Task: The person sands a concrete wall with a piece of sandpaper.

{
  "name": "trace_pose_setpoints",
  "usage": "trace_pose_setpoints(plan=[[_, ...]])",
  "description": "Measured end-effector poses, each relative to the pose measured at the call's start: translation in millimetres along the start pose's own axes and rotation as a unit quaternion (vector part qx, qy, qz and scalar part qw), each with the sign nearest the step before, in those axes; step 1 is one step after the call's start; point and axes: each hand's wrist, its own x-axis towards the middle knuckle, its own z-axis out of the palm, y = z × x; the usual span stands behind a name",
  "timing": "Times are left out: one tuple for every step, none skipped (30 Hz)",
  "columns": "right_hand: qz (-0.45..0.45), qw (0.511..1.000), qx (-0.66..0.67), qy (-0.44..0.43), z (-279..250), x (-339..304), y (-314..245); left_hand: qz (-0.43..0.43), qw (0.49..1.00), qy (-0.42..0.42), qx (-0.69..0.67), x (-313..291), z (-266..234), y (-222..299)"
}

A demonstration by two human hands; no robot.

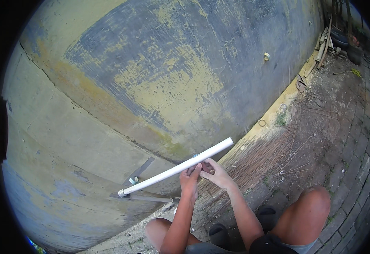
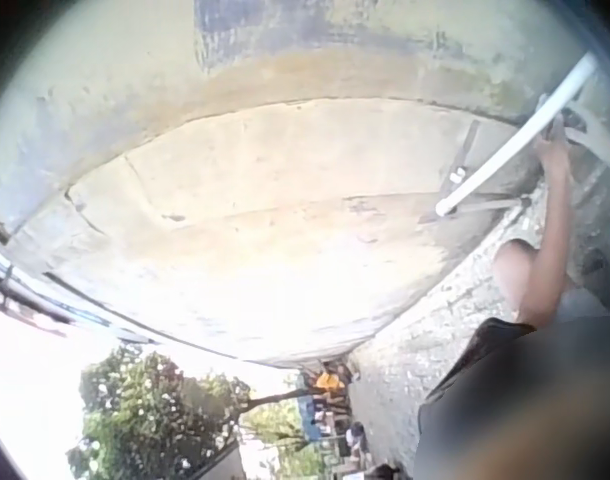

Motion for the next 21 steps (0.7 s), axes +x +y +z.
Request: trace_pose_setpoints(plan=[[0.031,0.998,0.053,-0.003,4.4,-1.8,-7.7,0.006,1.000,0.004,-0.011,-0.4,-3.0,1.2],[0.062,0.992,0.105,-0.005,8.0,-2.5,-11.8,0.008,1.000,0.005,-0.012,0.1,-7.2,-0.7],[0.059,0.993,0.104,-0.007,10.1,-2.0,-9.9,-0.003,0.999,0.008,-0.039,1.1,-9.8,-2.0],[0.039,0.990,0.134,0.005,13.0,-1.7,-4.5,-0.013,0.998,0.011,-0.067,1.8,-12.4,-3.1],[0.019,0.986,0.165,0.015,15.5,-0.3,-0.3,-0.010,0.998,0.011,-0.069,2.2,-14.5,-4.5],[0.019,0.986,0.164,0.013,16.7,0.8,3.7,-0.006,0.997,0.011,-0.075,0.4,-15.6,-4.5],[0.008,0.996,0.090,0.025,17.3,2.2,7.5,-0.003,0.997,0.012,-0.081,-0.7,-17.2,-4.0],[-0.004,0.999,0.015,0.037,18.5,3.2,11.3,-0.001,0.996,0.013,-0.083,-0.9,-19.2,-2.9],[-0.005,0.999,0.015,0.034,22.5,4.2,11.1,0.000,0.997,0.017,-0.077,-1.3,-21.6,-0.6],[0.005,0.999,0.025,0.044,27.1,5.4,11.0,0.001,0.997,0.020,-0.071,-1.8,-23.9,1.7],[0.015,0.998,0.036,0.054,31.9,6.6,11.1,0.003,0.997,0.023,-0.073,-2.9,-25.4,3.5],[0.014,0.998,0.035,0.052,35.3,8.2,13.1,0.010,0.997,0.035,-0.063,-3.8,-24.4,5.7],[0.024,0.996,0.041,0.080,39.0,10.0,16.4,0.016,0.997,0.046,-0.052,-3.5,-24.4,7.0],[0.033,0.992,0.048,0.109,42.5,11.8,19.5,0.017,0.997,0.046,-0.053,-2.4,-26.5,6.2],[0.033,0.992,0.048,0.109,45.8,14.1,24.5,0.001,0.999,0.042,-0.029,-2.5,-28.9,5.3],[0.006,0.985,0.080,0.152,48.7,16.7,29.7,-0.015,0.999,0.038,-0.003,-2.1,-30.2,4.0],[-0.020,0.974,0.111,0.196,49.7,18.6,34.9,-0.016,0.999,0.036,-0.003,-1.2,-29.8,2.1],[-0.019,0.974,0.113,0.194,53.8,18.2,32.1,-0.013,0.999,0.006,-0.030,-1.0,-32.3,1.2],[0.008,0.970,0.108,0.218,55.8,15.1,24.1,-0.012,0.998,-0.026,-0.057,-0.8,-33.9,0.2],[0.034,0.965,0.102,0.241,57.5,13.7,18.4,-0.014,0.998,-0.025,-0.056,0.0,-35.9,-0.8],[0.036,0.964,0.101,0.243,56.8,13.3,17.3,-0.013,0.999,-0.013,-0.042,0.3,-35.4,-1.8]])
